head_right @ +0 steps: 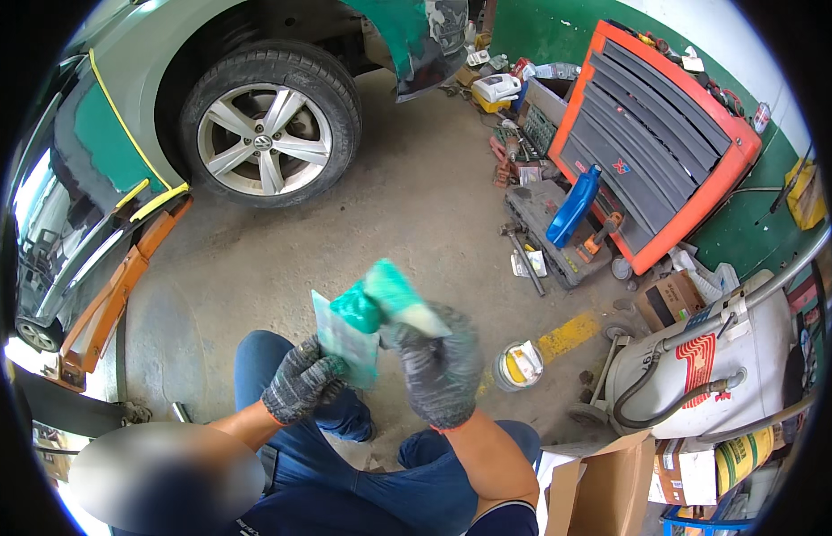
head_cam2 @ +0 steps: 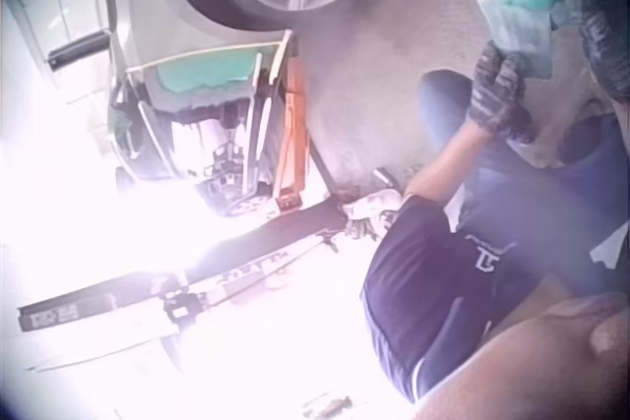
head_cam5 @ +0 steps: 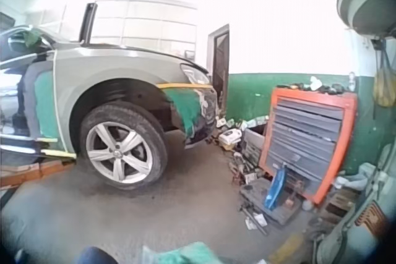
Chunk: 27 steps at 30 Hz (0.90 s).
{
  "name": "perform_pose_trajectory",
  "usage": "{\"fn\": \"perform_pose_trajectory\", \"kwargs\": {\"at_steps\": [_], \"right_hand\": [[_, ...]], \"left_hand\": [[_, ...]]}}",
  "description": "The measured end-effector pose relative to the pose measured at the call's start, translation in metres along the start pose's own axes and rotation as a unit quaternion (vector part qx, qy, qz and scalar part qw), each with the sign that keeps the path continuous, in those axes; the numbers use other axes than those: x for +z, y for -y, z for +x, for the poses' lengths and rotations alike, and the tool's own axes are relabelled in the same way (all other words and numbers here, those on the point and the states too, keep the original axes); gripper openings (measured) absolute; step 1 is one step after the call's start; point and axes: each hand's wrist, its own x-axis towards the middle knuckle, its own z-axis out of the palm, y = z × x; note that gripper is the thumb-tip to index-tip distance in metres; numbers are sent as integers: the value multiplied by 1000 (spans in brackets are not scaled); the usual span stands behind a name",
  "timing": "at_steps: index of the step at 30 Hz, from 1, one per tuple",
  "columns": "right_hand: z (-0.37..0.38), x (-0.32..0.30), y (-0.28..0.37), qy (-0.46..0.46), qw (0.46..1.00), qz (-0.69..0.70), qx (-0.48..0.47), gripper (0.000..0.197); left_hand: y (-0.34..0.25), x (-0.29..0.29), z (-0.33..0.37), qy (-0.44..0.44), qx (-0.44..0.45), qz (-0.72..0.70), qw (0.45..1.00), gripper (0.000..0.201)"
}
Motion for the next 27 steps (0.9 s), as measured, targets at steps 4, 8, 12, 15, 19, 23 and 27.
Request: {"fn": "perform_pose_trajectory", "kwargs": {"at_steps": [4, 8, 12, 15, 19, 23, 27], "right_hand": [[2, -1, -6, 182, 982, -43, 26, 26], [10, -1, -12, 277, 955, -101, -23, 33], [14, 0, -19, 328, 929, -155, -78, 35], [15, -4, -29, 345, 918, -169, -102, 37], [18, -7, -30, 367, 906, -189, -94, 37], [35, 0, 11, 434, 851, -263, -134, 37], [15, -10, -44, 341, 924, -165, -48, 34]], "left_hand": [[4, -11, 4, -22, 132, 88, 987, 39], [-5, -20, -1, -45, 105, 108, 988, 26], [0, -30, -2, -65, 114, 121, 984, 22], [15, -36, 2, -73, 147, 96, 982, 22], [18, -34, 1, -94, 136, 48, 985, 27], [20, -33, -2, -128, 147, 55, 979, 30], [-8, -19, -2, -117, 113, -46, 986, 35]]}}
